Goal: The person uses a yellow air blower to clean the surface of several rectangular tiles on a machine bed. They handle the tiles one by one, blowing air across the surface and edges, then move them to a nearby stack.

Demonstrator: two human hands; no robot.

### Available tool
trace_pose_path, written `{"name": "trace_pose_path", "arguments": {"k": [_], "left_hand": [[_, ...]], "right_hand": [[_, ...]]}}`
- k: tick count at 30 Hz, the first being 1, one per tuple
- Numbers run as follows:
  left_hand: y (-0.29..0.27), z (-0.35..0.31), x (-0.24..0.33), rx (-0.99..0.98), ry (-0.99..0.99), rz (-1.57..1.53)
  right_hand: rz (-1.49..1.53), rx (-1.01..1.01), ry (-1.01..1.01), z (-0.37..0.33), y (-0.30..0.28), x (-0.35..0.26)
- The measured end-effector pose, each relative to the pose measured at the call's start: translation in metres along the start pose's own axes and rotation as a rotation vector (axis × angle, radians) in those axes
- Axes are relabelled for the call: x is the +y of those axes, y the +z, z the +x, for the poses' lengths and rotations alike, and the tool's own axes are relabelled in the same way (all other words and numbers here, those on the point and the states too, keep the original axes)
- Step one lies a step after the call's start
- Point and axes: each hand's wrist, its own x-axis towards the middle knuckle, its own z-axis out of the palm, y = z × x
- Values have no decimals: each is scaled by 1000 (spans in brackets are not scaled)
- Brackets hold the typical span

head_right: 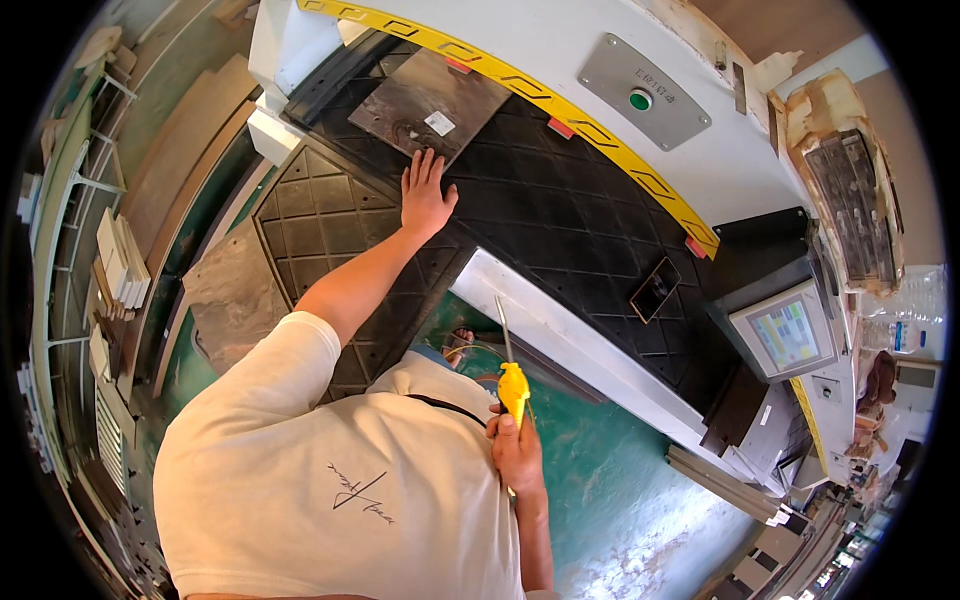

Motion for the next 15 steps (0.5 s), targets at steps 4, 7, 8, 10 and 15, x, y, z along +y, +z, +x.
{"name": "trace_pose_path", "arguments": {"k": [4, 7, 8, 10, 15], "left_hand": [[2, 0, -1, 13, 4, -19], [2, 1, 0, 17, 5, -28], [2, 1, 1, 12, 1, -26], [3, 1, 0, 12, -3, -30], [5, 2, -3, 15, -5, -25]], "right_hand": [[400, 434, 100, -1, -18, 15], [431, 464, 70, -20, -32, 17], [395, 245, 73, -32, -42, 21], [239, -18, 123, -46, -58, 6], [242, 278, 154, -52, -59, 10]]}}
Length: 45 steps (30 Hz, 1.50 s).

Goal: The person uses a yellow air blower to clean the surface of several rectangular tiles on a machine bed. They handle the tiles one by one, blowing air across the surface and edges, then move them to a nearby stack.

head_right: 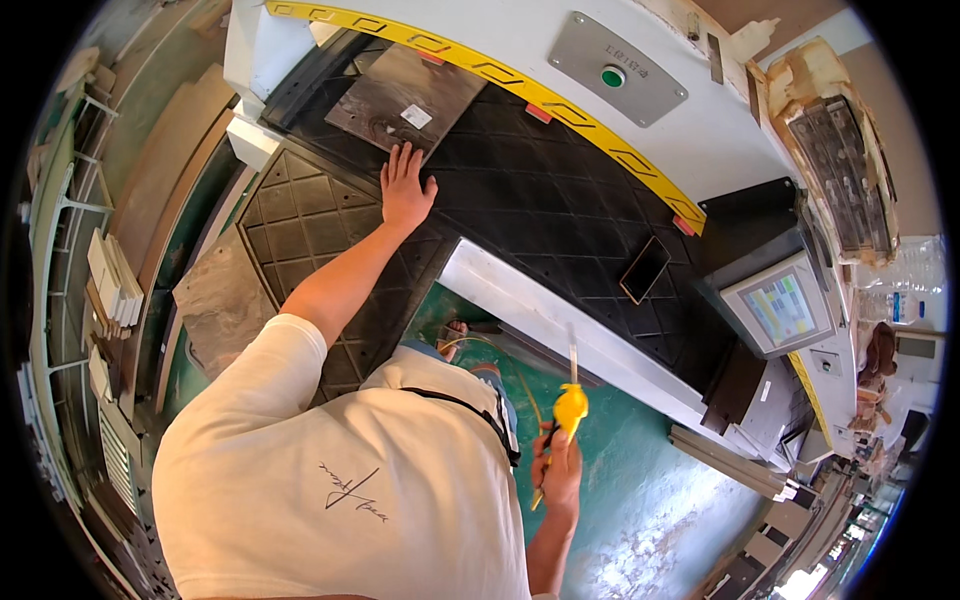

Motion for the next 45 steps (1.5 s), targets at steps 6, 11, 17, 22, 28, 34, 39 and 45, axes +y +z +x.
{"name": "trace_pose_path", "arguments": {"k": [6, 11, 17, 22, 28, 34, 39, 45], "left_hand": [[3, -2, 0, -2, 14, 1], [11, 5, -10, 25, 20, 6], [9, 22, -28, 18, -47, 124], [9, 24, -31, 10, 15, 122], [4, 30, -30, 22, -6, 75], [-1, 43, -29, -57, -57, 107], [-2, 51, -34, -86, -55, 87], [-11, 60, -36, -220, -81, 76]], "right_hand": [[-241, -510, 78, -3, -11, 2], [-106, -204, -12, 0, -3, 2], [-106, -119, 16, -7, 6, -12], [-217, -396, 25, -9, -11, -5], [-254, 106, -4, -11, -6, -7], [-235, -404, 148, -23, -21, -16], [-185, -53, 20, -18, -24, -10], [-112, -237, -20, -15, -14, -9]]}}
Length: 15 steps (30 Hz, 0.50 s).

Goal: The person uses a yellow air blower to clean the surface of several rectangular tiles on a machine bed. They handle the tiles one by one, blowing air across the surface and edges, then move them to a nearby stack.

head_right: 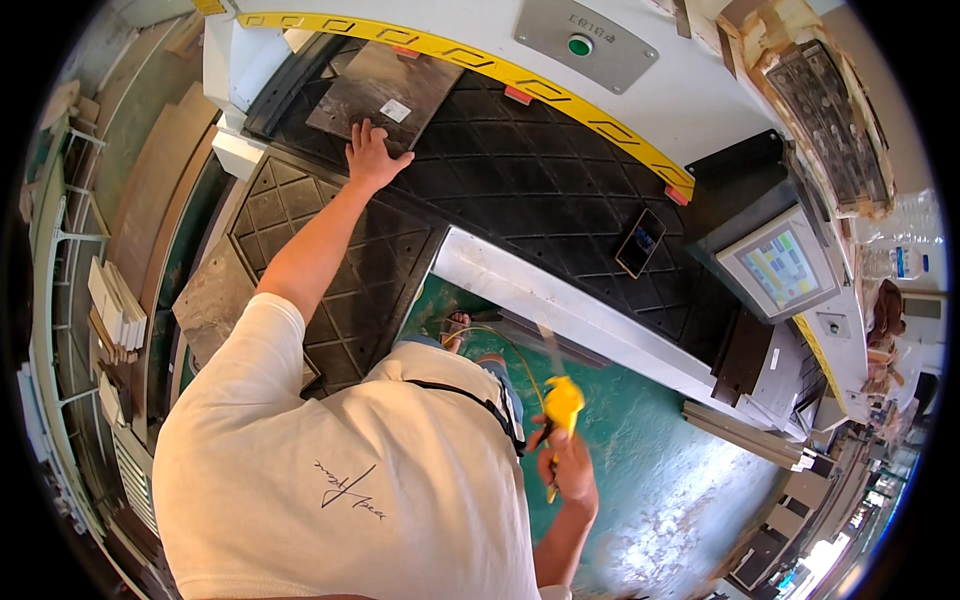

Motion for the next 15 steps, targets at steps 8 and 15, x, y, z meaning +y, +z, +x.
{"name": "trace_pose_path", "arguments": {"k": [8, 15], "left_hand": [[-8, -3, -4, -65, 22, -29], [-28, -75, 2, -99, 200, -97]], "right_hand": [[75, -120, 55, 9, 0, 2], [-110, -120, 107, 47, 26, -10]]}}
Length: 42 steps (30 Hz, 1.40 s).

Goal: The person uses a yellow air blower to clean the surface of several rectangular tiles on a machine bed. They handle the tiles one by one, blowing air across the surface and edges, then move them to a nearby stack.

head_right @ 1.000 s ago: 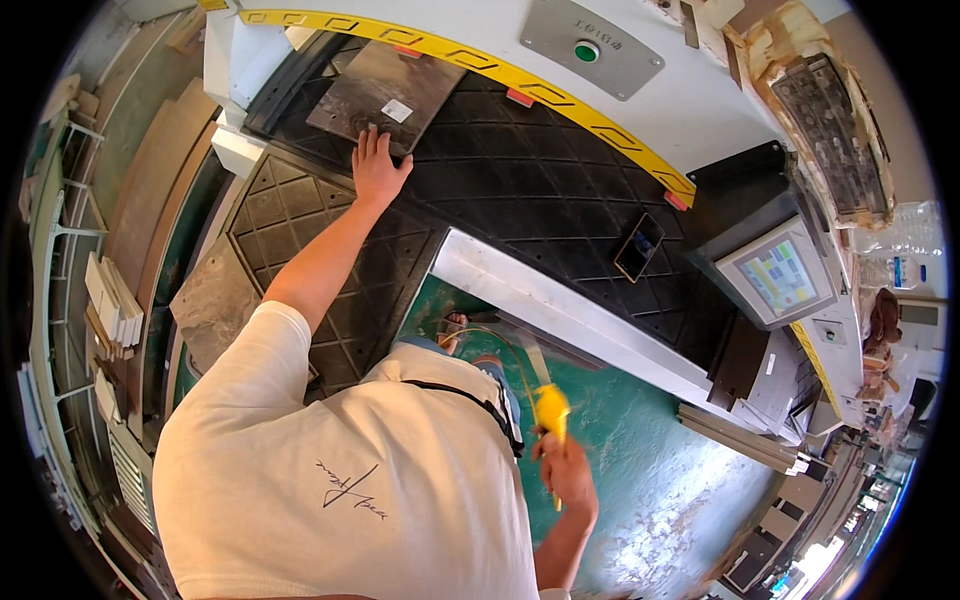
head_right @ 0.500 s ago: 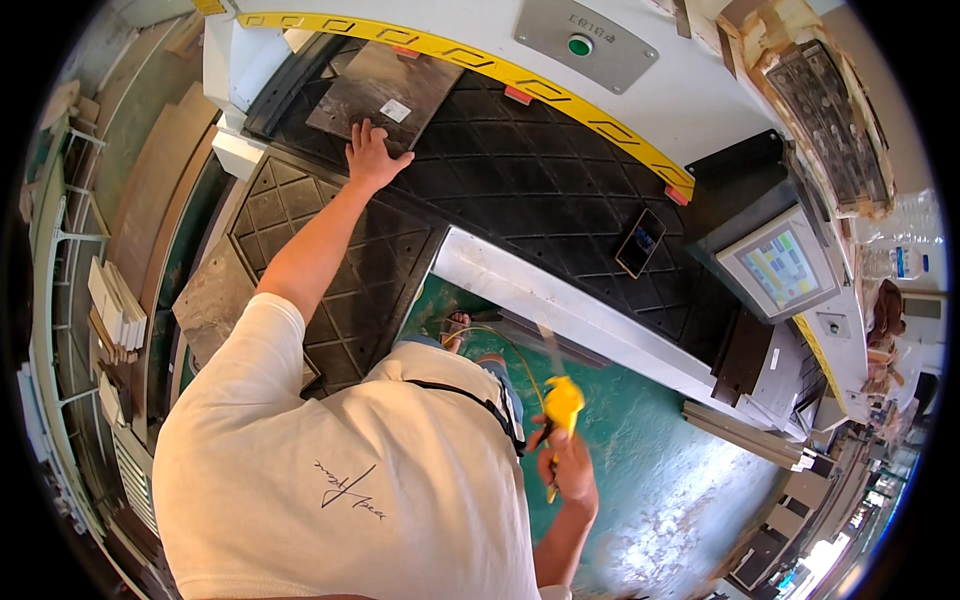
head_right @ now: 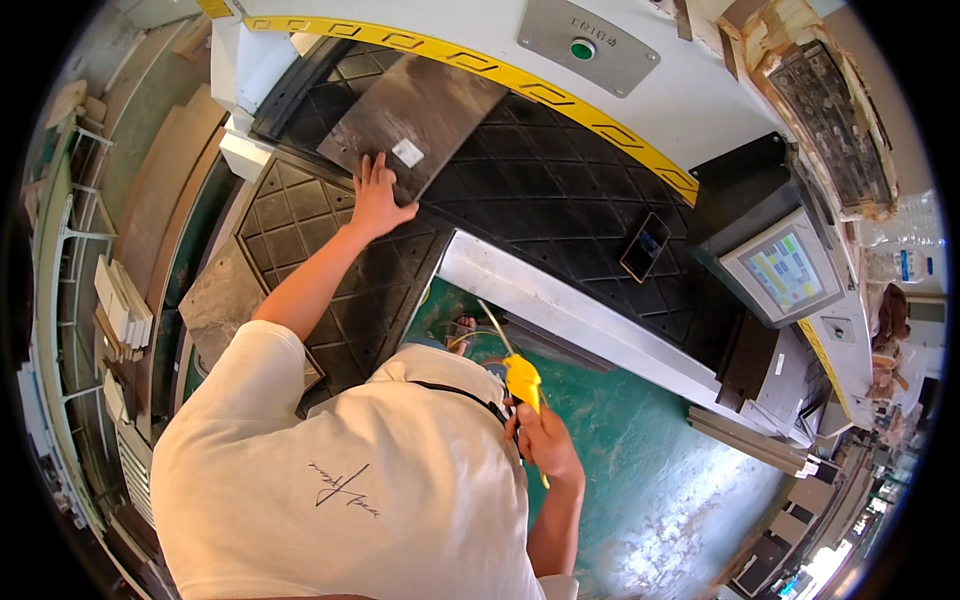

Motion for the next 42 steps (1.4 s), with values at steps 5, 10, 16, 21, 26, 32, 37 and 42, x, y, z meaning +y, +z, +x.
{"name": "trace_pose_path", "arguments": {"k": [5, 10, 16, 21, 26, 32, 37, 42], "left_hand": [[-52, -79, 3, -195, 182, -142], [-118, -124, -8, -425, 157, -143], [-122, -161, -12, -307, -24, -34], [-120, -167, 1, -255, -97, -27], [-126, -164, 2, -269, -125, -31], [-121, -162, 2, -279, -133, -51], [-123, -158, 11, -349, -234, -102], [-119, -145, 3, -308, -309, -214]], "right_hand": [[-290, 199, -65, 34, 13, -30], [-499, 525, -47, 41, -13, -36], [-722, 481, 2, 46, -10, -47], [-771, 538, -120, 78, -3, -97], [-897, 522, -80, 44, -10, -72], [-786, 416, 129, 19, 1, -67], [-491, 503, -217, 101, -16, -60], [-706, 508, -280, 188, -55, 9]]}}
